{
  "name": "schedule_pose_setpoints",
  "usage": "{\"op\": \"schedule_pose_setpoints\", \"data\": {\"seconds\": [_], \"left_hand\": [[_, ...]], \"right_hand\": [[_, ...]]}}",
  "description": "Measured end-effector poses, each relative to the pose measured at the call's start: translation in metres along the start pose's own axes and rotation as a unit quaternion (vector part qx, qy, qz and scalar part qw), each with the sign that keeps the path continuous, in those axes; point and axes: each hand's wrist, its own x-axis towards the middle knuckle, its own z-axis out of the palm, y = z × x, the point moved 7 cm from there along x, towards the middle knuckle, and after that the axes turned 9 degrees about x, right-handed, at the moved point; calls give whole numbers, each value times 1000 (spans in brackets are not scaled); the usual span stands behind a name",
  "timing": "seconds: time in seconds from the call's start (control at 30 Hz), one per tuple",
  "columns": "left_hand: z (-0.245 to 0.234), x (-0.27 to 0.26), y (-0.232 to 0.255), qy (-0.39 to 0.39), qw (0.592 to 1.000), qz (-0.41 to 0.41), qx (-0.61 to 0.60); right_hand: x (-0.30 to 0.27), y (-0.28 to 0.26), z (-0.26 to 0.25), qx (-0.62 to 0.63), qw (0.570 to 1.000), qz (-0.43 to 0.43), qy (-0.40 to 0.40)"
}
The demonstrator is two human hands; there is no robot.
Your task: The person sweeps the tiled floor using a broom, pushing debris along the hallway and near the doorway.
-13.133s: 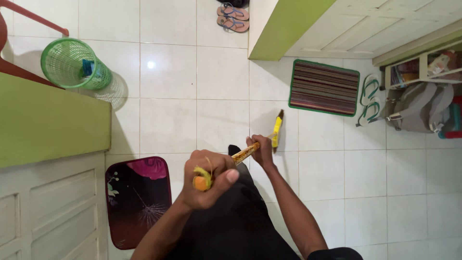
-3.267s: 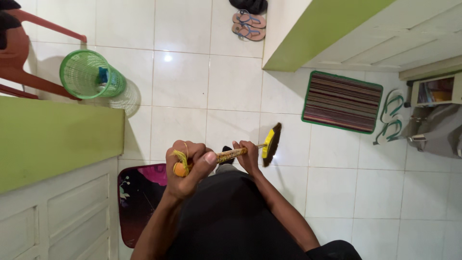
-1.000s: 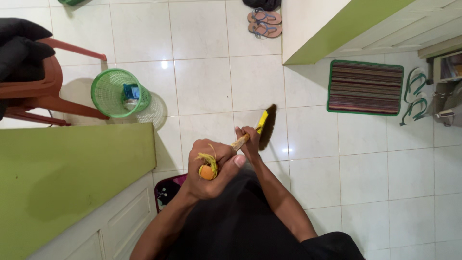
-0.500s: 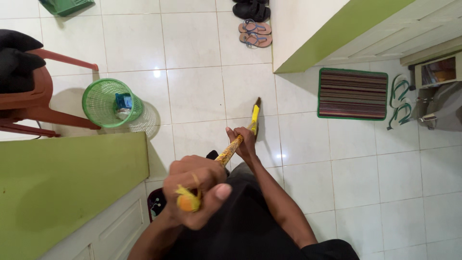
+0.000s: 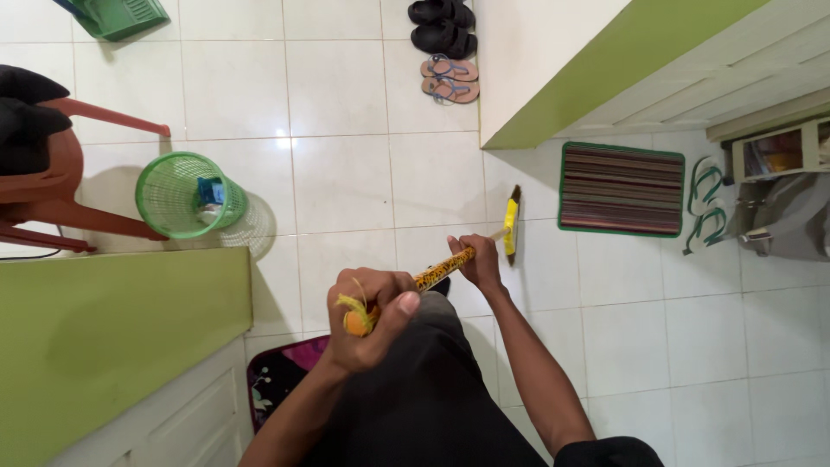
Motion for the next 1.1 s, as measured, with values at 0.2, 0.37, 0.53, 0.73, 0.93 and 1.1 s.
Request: {"op": "schedule_pose_setpoints", "data": {"seconds": [0.2, 0.37, 0.53, 0.73, 0.93, 1.1], "left_hand": [[50, 19, -42, -4, 999, -30, 23], [84, 31, -74, 24, 996, -85, -4], [103, 33, -102, 66, 989, -132, -10], [98, 32, -108, 141, 983, -116, 31], [89, 37, -79, 185, 974, -94, 93], [88, 41, -42, 200, 962, -53, 177]], "right_hand": [[23, 53, -42, -28, 997, 39, -58], [49, 91, -67, -43, 994, 33, -97], [80, 139, -64, -52, 984, 54, -160], [99, 173, -18, -41, 976, 3, -214], [94, 146, 19, 40, 977, -54, -202], [87, 112, 35, 90, 968, -73, -222]]}}
